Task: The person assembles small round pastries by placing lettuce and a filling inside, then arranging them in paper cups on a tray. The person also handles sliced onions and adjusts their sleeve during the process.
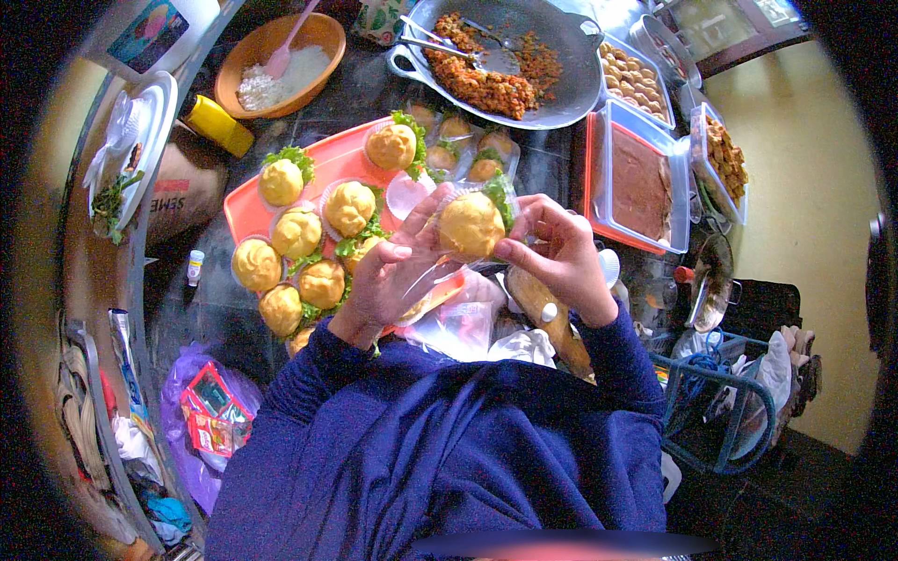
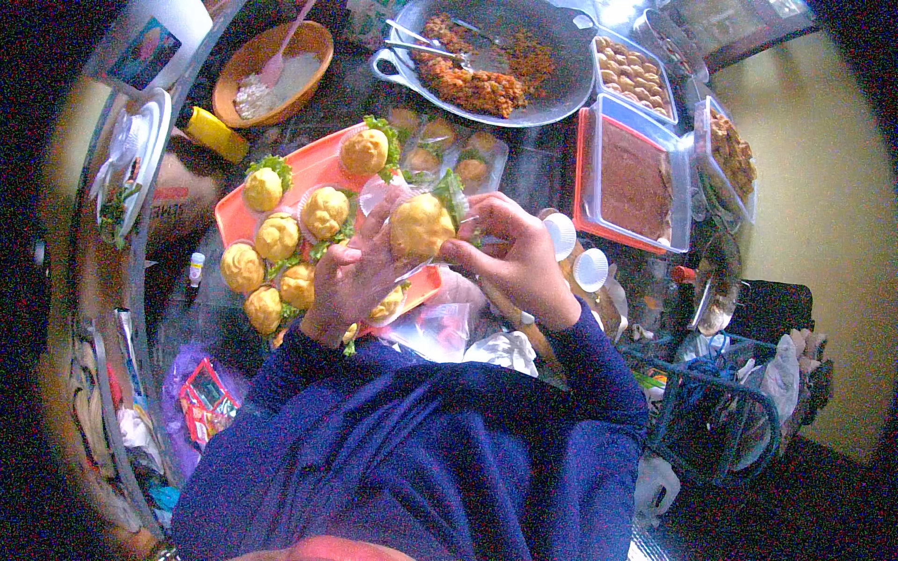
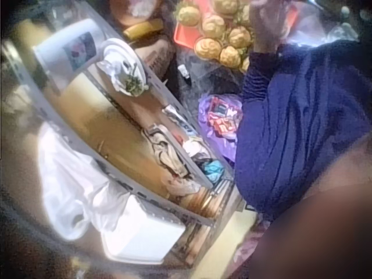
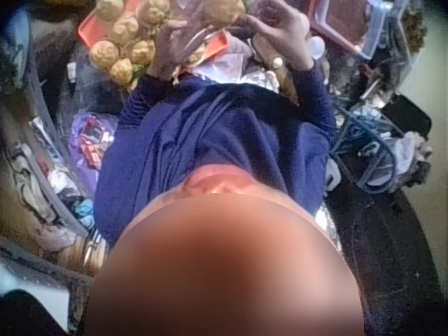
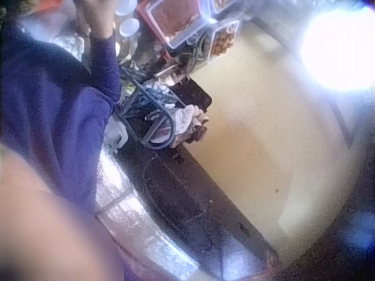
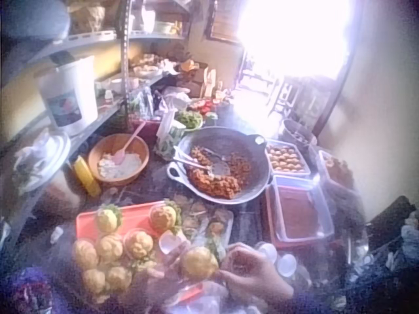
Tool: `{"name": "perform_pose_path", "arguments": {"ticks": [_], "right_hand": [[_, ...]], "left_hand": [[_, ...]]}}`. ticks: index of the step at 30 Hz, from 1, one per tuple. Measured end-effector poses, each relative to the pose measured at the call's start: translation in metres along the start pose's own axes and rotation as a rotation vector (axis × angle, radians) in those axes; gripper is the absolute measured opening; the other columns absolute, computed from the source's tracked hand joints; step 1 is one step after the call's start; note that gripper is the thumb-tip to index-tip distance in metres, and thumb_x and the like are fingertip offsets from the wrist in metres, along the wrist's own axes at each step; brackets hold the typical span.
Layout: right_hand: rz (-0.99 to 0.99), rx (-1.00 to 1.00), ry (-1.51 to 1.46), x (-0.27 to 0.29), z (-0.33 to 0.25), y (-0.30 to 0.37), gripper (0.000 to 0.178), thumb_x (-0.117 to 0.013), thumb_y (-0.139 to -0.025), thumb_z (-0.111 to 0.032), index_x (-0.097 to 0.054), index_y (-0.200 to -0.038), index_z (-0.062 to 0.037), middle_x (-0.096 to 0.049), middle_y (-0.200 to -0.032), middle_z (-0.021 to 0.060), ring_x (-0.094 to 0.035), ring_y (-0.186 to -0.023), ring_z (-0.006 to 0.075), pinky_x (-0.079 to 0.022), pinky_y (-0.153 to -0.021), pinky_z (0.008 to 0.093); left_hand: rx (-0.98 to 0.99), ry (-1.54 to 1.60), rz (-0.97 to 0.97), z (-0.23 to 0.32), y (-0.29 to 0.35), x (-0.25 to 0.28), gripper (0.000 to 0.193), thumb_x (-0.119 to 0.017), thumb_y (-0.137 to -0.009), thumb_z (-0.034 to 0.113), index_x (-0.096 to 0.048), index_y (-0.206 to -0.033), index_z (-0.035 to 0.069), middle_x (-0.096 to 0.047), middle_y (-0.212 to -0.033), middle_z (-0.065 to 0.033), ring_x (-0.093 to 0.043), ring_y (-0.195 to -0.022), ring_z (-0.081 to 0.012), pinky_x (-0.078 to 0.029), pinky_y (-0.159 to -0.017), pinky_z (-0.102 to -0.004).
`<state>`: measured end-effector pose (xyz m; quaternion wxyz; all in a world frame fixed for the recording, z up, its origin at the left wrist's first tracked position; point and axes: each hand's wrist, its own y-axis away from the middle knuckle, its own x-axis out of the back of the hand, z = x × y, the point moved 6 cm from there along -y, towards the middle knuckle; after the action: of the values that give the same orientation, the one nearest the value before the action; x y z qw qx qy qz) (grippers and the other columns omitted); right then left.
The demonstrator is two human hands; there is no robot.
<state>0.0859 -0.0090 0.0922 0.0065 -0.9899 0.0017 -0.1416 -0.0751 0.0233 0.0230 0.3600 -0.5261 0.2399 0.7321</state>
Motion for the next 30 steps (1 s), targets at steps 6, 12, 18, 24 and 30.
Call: {"name": "perform_pose_path", "arguments": {"ticks": [6, 12, 18, 24, 30], "right_hand": [[0.033, -0.139, -0.059, -0.006, 0.004, 0.002, 0.026, -0.076, -0.083, -0.012, -0.055, -0.093, -0.0015, -0.059, -0.105, 0.0041, -0.060, -0.098, 0.0107, -0.054, -0.081, 0.0244], [0.094, -0.075, -0.094, -0.009, 0.002, 0.000, 0.039, -0.078, -0.081, -0.011, -0.051, -0.108, -0.0031, -0.060, -0.107, 0.0045, -0.060, -0.101, 0.0109, -0.054, -0.081, 0.0242], [0.091, -0.049, -0.056, -0.016, 0.001, -0.003, 0.048, -0.079, -0.080, -0.012, -0.048, -0.116, -0.0032, -0.059, -0.109, 0.0047, -0.060, -0.102, 0.0118, -0.050, -0.088, 0.0265], [0.100, -0.151, -0.160, -0.012, 0.008, -0.001, 0.033, -0.077, -0.084, -0.015, -0.052, -0.103, -0.0034, -0.061, -0.101, 0.0026, -0.057, -0.090, 0.0078, -0.047, -0.079, 0.0238], [0.188, -0.186, -0.302, -0.012, 0.012, 0.002, 0.019, -0.070, -0.090, -0.015, -0.054, -0.089, -0.0043, -0.061, -0.088, -0.0013, -0.056, -0.081, 0.0048, -0.046, -0.073, 0.0205]], "left_hand": [[-0.018, 0.015, 0.026, -0.001, -0.001, -0.005, 0.090, -0.061, -0.072, 0.027, -0.023, -0.152, 0.010, -0.033, -0.151, -0.0125, -0.033, -0.139, -0.0275, -0.022, -0.116, -0.0411], [0.000, 0.019, 0.071, 0.002, 0.001, -0.009, 0.093, -0.063, -0.071, 0.026, -0.021, -0.152, 0.010, -0.035, -0.149, -0.0140, -0.037, -0.136, -0.0282, -0.024, -0.116, -0.0423], [0.043, -0.006, 0.053, -0.002, 0.000, -0.013, 0.089, -0.059, -0.073, 0.029, -0.022, -0.151, 0.008, -0.037, -0.147, -0.0150, -0.039, -0.135, -0.0293, -0.025, -0.116, -0.0440], [0.041, 0.004, 0.063, 0.000, 0.002, -0.013, 0.090, -0.057, -0.075, 0.030, -0.017, -0.151, 0.007, -0.036, -0.147, -0.0177, -0.041, -0.134, -0.0297, -0.025, -0.116, -0.0441], [0.039, -0.086, 0.063, -0.002, -0.003, -0.007, 0.091, -0.063, -0.075, 0.034, -0.019, -0.149, 0.006, -0.036, -0.147, -0.0176, -0.039, -0.135, -0.0295, -0.027, -0.115, -0.0444]]}}
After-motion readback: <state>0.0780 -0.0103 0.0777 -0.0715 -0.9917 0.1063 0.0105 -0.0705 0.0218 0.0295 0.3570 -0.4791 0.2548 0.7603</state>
